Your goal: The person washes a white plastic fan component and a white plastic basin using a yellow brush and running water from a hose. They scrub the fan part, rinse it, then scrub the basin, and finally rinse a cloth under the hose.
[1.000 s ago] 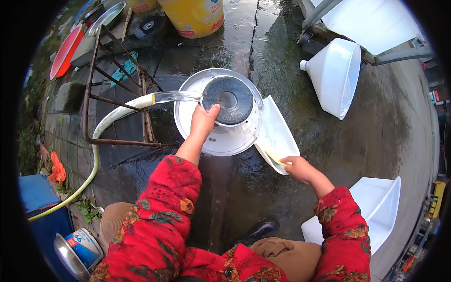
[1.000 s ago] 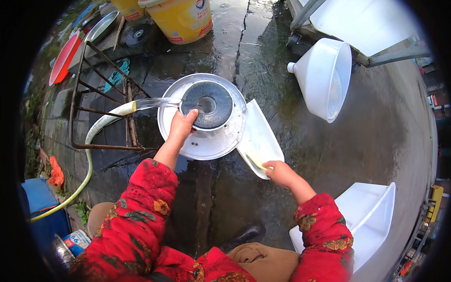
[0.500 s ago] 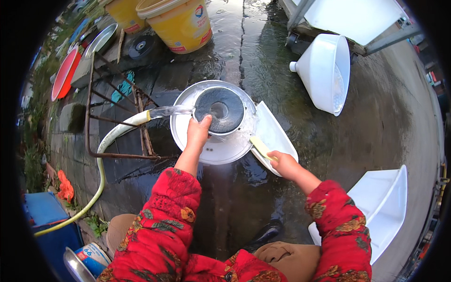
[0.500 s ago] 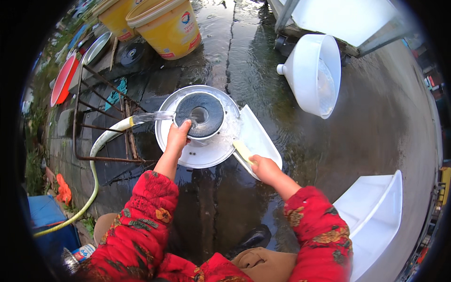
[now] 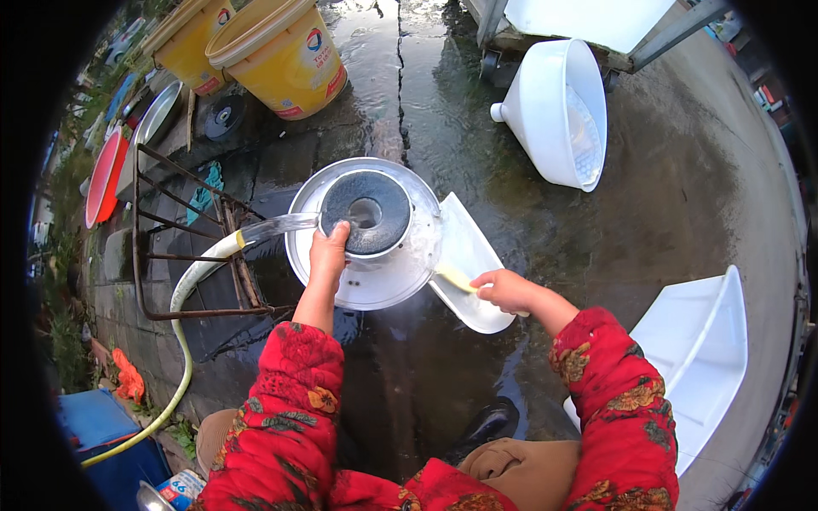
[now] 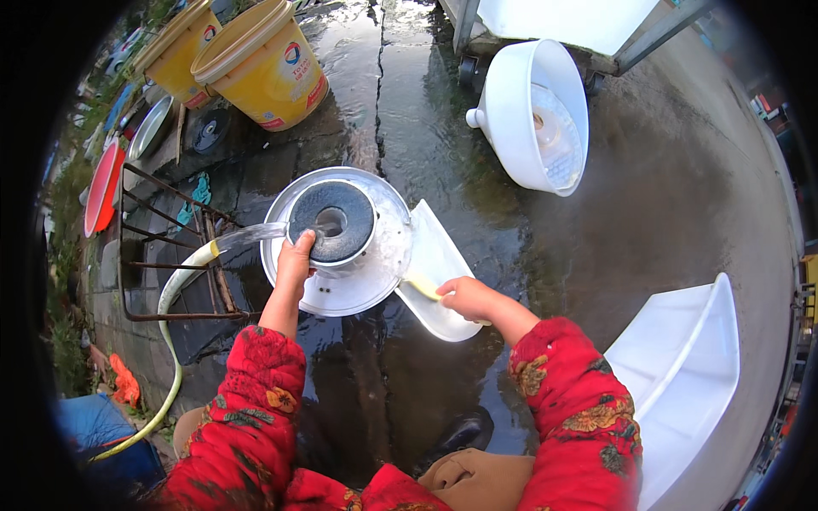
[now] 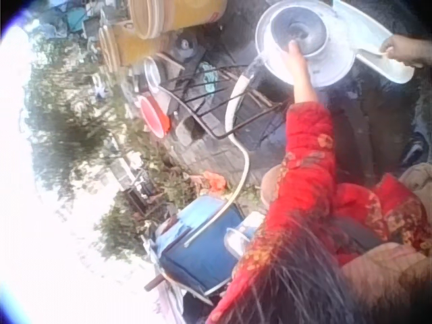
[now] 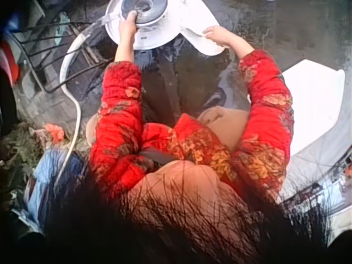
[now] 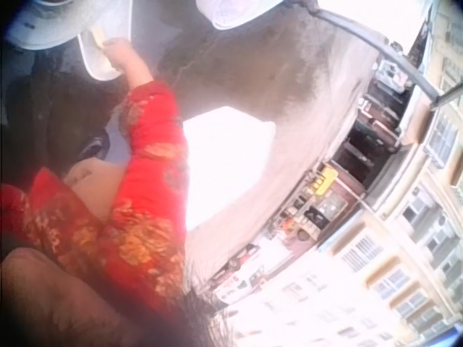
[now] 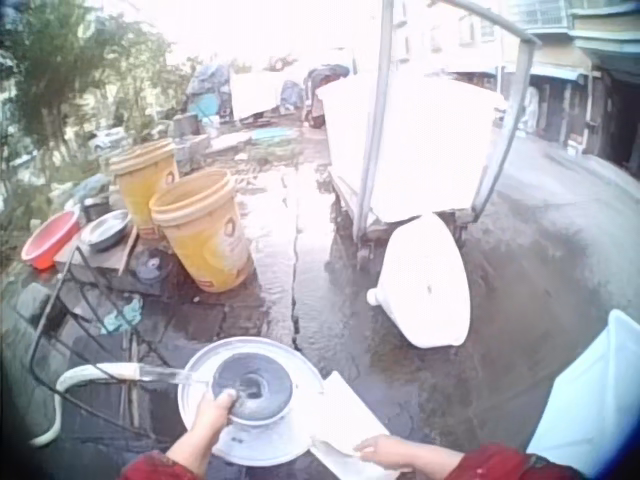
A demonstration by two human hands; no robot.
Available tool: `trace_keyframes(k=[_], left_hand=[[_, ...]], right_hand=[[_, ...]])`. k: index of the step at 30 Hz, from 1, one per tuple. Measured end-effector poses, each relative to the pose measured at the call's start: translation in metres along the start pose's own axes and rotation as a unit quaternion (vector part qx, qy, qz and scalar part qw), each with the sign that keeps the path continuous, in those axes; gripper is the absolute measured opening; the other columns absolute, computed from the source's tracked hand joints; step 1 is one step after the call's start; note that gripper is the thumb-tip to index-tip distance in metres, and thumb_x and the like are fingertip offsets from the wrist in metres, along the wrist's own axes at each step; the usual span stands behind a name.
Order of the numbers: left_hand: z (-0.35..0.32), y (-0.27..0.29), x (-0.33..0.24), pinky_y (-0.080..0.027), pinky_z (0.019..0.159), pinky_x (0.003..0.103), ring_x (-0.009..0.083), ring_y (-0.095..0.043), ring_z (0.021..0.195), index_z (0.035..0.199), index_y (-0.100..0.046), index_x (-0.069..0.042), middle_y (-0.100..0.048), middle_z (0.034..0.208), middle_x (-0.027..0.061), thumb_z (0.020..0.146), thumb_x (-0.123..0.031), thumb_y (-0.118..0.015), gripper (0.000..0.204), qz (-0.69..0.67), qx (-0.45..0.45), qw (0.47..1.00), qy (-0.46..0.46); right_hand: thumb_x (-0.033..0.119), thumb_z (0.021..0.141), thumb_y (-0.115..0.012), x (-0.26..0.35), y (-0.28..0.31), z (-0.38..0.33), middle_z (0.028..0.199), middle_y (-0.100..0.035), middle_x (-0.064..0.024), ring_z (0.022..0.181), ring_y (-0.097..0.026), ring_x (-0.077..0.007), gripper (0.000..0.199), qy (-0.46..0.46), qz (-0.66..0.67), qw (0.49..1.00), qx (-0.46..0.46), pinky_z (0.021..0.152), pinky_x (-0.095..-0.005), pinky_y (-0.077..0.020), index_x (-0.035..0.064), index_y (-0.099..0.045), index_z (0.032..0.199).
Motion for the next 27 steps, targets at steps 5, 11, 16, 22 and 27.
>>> trace_keyframes(k=[5, 11, 16, 22, 27], left_hand=[[0.003, 0.001, 0.002, -0.036, 0.040, 0.025, 0.0098, -0.048, 0.049, 0.100, -0.059, -0.007, -0.056, 0.068, -0.0003, 0.085, -0.036, -0.057, 0.033, 0.030, 0.016, 0.999, -0.002], [0.005, 0.003, 0.005, -0.037, 0.041, 0.026, 0.0099, -0.050, 0.052, 0.101, -0.060, -0.008, -0.057, 0.070, 0.0001, 0.084, -0.037, -0.058, 0.034, 0.007, -0.003, 1.000, 0.012], [0.007, 0.001, 0.006, -0.039, 0.042, 0.026, 0.0099, -0.051, 0.054, 0.104, -0.059, -0.007, -0.059, 0.072, 0.0008, 0.085, -0.035, -0.059, 0.034, 0.003, 0.012, 1.000, 0.004], [0.006, 0.000, 0.007, -0.039, 0.044, 0.025, 0.0093, -0.052, 0.056, 0.106, -0.058, -0.007, -0.059, 0.075, -0.0004, 0.085, -0.033, -0.059, 0.033, -0.020, 0.017, 1.000, 0.012], [0.006, -0.001, 0.004, -0.040, 0.045, 0.026, 0.0091, -0.052, 0.058, 0.109, -0.057, -0.007, -0.060, 0.077, -0.0005, 0.088, -0.028, -0.056, 0.030, -0.008, 0.016, 1.000, 0.000]], right_hand=[[0.014, 0.083, -0.050, -0.001, -0.011, 0.002, 0.101, -0.065, -0.0220, 0.095, -0.063, -0.0357, 0.032, 0.176, -0.157, 0.971, -0.033, 0.087, -0.0415, -0.0469, 0.0056, -0.063, 0.111], [0.018, 0.085, -0.050, 0.001, -0.009, 0.030, 0.094, -0.065, -0.0219, 0.088, -0.063, -0.0384, 0.028, 0.153, -0.161, 0.947, -0.231, 0.079, -0.0462, -0.0485, 0.0063, -0.062, 0.108], [0.016, 0.085, -0.051, 0.011, -0.006, 0.048, 0.091, -0.064, -0.0236, 0.084, -0.062, -0.0404, 0.029, 0.227, -0.093, 0.946, -0.213, 0.075, -0.0483, -0.0479, 0.0073, -0.059, 0.111], [0.017, 0.085, -0.051, 0.011, -0.004, 0.043, 0.093, -0.065, -0.0234, 0.087, -0.062, -0.0389, 0.035, 0.195, -0.114, 0.955, -0.191, 0.079, -0.0456, -0.0484, 0.0093, -0.057, 0.118], [0.018, 0.084, -0.052, 0.028, 0.012, 0.051, 0.101, -0.065, -0.0205, 0.094, -0.062, -0.0368, 0.034, 0.143, -0.195, 0.952, -0.190, 0.083, -0.0437, -0.0482, 0.0104, -0.059, 0.117]])
Point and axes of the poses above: each hand's wrist, its own z-axis towards the middle knuckle, its own y-axis out of the back of the hand, x = y × z, the point moved 3 cm from there along z, towards the middle knuckle
